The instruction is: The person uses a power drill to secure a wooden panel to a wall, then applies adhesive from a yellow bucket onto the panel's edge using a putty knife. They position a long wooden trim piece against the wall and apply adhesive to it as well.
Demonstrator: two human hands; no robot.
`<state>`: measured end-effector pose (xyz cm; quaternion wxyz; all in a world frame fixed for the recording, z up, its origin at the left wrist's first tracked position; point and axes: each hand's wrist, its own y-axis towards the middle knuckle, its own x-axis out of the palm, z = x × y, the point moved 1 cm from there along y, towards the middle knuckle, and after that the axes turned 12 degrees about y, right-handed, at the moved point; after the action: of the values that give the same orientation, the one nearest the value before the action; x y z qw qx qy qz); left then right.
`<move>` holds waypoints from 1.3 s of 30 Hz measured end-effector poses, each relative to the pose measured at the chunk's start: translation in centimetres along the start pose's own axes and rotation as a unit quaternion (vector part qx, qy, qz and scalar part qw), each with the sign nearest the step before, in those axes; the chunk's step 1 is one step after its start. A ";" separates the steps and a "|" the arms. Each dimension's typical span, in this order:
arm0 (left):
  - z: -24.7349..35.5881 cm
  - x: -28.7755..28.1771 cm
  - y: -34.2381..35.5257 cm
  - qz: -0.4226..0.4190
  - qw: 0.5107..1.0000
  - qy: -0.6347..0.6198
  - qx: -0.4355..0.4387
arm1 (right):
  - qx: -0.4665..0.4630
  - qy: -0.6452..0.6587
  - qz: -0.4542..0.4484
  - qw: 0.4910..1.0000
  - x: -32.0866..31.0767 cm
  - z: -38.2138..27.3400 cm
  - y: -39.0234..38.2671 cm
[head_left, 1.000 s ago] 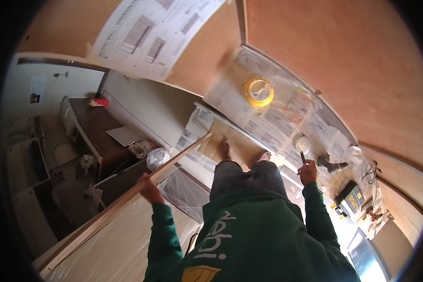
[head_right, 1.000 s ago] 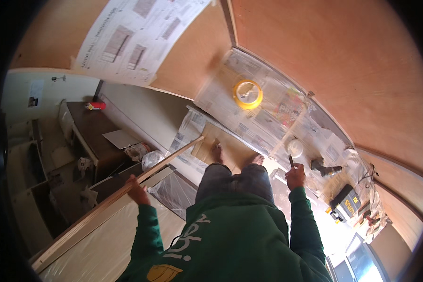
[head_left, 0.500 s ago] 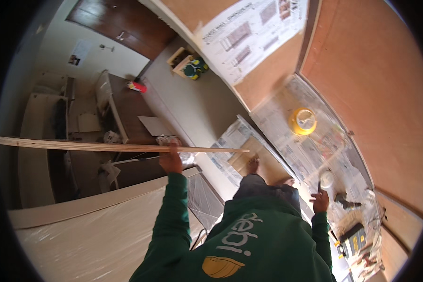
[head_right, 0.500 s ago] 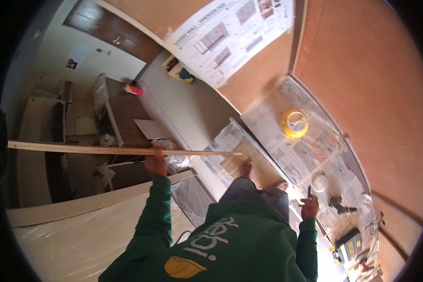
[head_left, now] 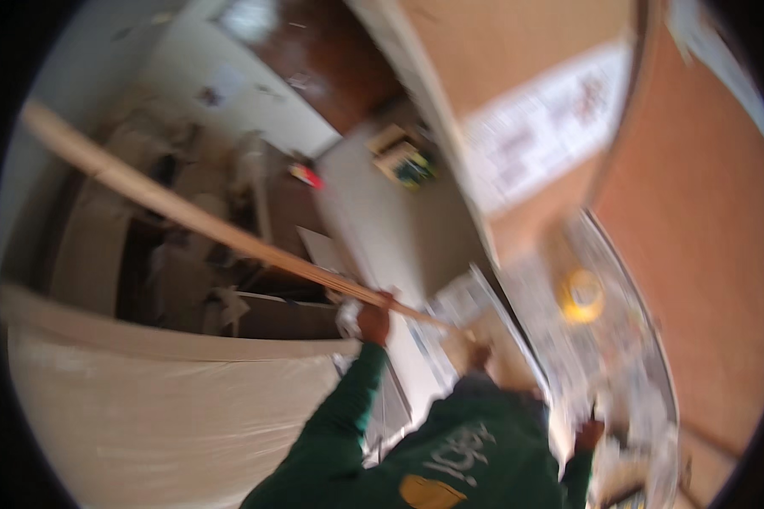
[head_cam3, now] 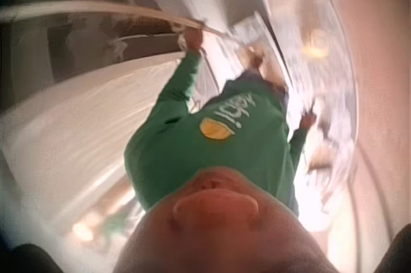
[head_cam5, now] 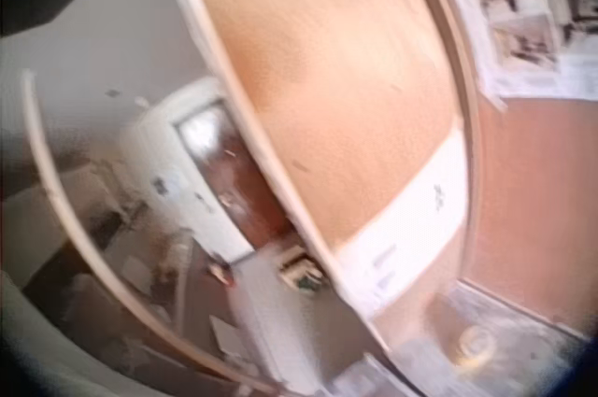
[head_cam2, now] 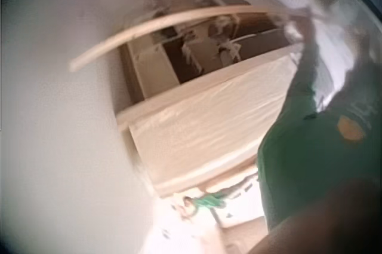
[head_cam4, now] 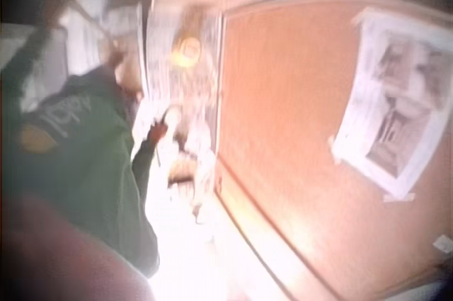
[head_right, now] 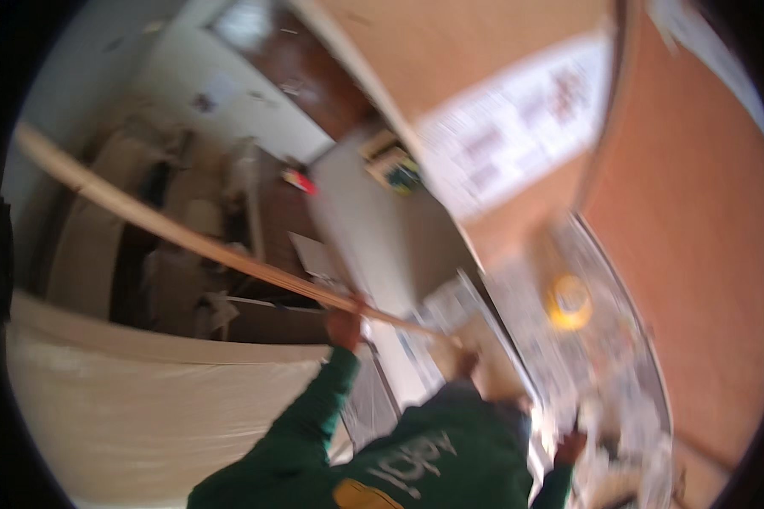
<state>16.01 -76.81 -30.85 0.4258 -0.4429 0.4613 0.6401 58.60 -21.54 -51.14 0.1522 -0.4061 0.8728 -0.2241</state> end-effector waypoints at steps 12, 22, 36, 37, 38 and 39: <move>2.8 -3.1 0.3 -0.096 0.955 -0.277 -0.051 | -0.089 -0.213 -0.061 0.971 4.4 -2.3 6.2; 3.7 -0.2 -0.7 -0.127 0.952 -0.279 -0.012 | -0.128 -0.529 0.006 0.839 9.4 -5.5 7.4; 6.9 1.8 0.9 -0.150 0.891 -0.421 0.082 | -0.083 -0.327 0.204 0.919 7.1 -10.0 -2.6; 7.1 1.5 0.8 -0.184 0.893 -0.409 0.021 | -0.099 -0.344 0.168 0.918 7.0 -9.6 -2.8; 7.4 1.0 0.4 -0.177 0.883 -0.432 0.037 | -0.110 -0.259 0.197 0.939 6.9 -9.5 -3.1; 7.5 0.5 0.3 -0.182 0.887 -0.424 0.014 | -0.114 -0.189 0.165 0.961 7.1 -9.7 -3.2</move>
<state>14.31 -69.55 -29.90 0.6960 -0.1997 0.1570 0.6716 51.94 -26.29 -41.83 0.3021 -0.3064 0.9026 -0.0135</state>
